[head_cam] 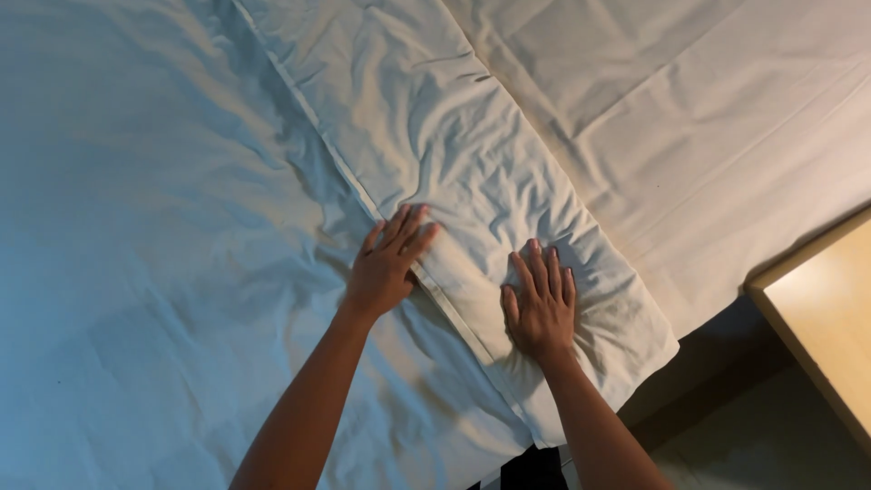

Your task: The person folds a white duvet cover on a bed, rolling it lengthwise and smoothing the fabric. They then tuck the folded edge under the mattress and adjust the sheet along the side of the bed.

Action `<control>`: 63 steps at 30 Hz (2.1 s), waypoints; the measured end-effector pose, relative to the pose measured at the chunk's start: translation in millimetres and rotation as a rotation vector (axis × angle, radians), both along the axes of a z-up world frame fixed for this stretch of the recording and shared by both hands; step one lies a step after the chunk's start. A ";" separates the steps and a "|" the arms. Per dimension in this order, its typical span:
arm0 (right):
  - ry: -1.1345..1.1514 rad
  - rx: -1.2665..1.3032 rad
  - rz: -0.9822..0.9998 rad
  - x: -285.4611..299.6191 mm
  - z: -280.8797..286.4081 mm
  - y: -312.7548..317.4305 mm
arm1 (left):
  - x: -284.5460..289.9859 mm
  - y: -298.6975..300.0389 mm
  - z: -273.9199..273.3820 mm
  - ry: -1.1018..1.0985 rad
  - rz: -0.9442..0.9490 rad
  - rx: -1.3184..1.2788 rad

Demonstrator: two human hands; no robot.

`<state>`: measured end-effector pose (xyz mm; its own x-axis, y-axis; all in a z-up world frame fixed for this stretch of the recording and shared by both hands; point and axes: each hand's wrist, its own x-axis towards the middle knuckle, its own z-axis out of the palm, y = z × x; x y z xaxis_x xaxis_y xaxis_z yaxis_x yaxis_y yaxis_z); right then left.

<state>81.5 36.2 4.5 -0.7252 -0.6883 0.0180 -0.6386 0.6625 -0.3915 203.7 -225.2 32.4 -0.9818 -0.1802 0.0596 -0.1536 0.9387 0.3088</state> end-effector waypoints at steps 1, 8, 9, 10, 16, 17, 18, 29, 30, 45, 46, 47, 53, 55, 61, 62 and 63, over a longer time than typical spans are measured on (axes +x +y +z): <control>0.000 0.003 -0.004 -0.1 -1.6 0.3 | -3.1 -0.1 -1.2 0.000 -0.004 0.003; 0.012 0.004 0.006 0.2 -8.4 2.2 | -13.9 -3.6 -13.0 0.186 0.107 -0.116; 0.022 -0.009 0.014 1.4 -9.3 1.2 | -11.5 -5.4 -13.5 0.206 0.100 -0.149; 0.017 -0.011 0.017 1.5 -8.1 0.1 | -6.7 -5.9 -15.9 0.202 0.102 -0.152; -0.014 -0.019 -0.001 -2.9 0.4 0.3 | -1.5 10.0 -21.1 0.105 0.223 -0.105; -0.023 -0.032 -0.002 -0.9 1.6 1.2 | 0.0 15.1 -18.7 0.097 0.221 -0.069; -0.032 -0.046 -0.003 1.6 2.9 2.1 | 2.1 20.3 -16.3 0.090 0.218 -0.032; -0.134 -0.094 0.074 36.4 10.4 15.5 | 16.5 107.3 -12.7 0.045 -0.053 0.091; -0.174 -0.086 0.140 40.1 15.8 18.4 | 14.9 110.4 -13.0 0.075 -0.039 0.120; -0.011 -0.094 -0.253 127.9 2.0 82.6 | 43.5 128.5 -21.4 0.182 0.016 -0.032; -0.010 -0.094 -0.263 133.5 -1.8 92.9 | 43.8 130.2 -23.8 0.183 0.006 -0.031; 0.015 -0.031 -0.296 139.4 -6.7 102.9 | 44.4 131.5 -27.2 0.195 0.014 -0.039; -0.021 -0.025 -0.414 165.9 -15.9 131.3 | 47.5 151.4 -37.8 0.159 0.000 -0.101; -0.012 -0.033 -0.450 169.5 -16.0 134.2 | 46.7 167.8 -40.6 0.136 -0.039 -0.113; 0.101 -0.084 -0.441 173.1 -25.3 149.9 | 62.6 221.6 -40.5 0.114 -0.282 -0.006; 0.039 -0.077 -0.502 173.6 -30.0 155.0 | 65.3 225.7 -39.1 0.106 -0.264 -0.007; -0.029 -0.067 -0.562 175.8 -33.9 161.2 | 69.7 230.7 -37.1 0.093 -0.245 -0.005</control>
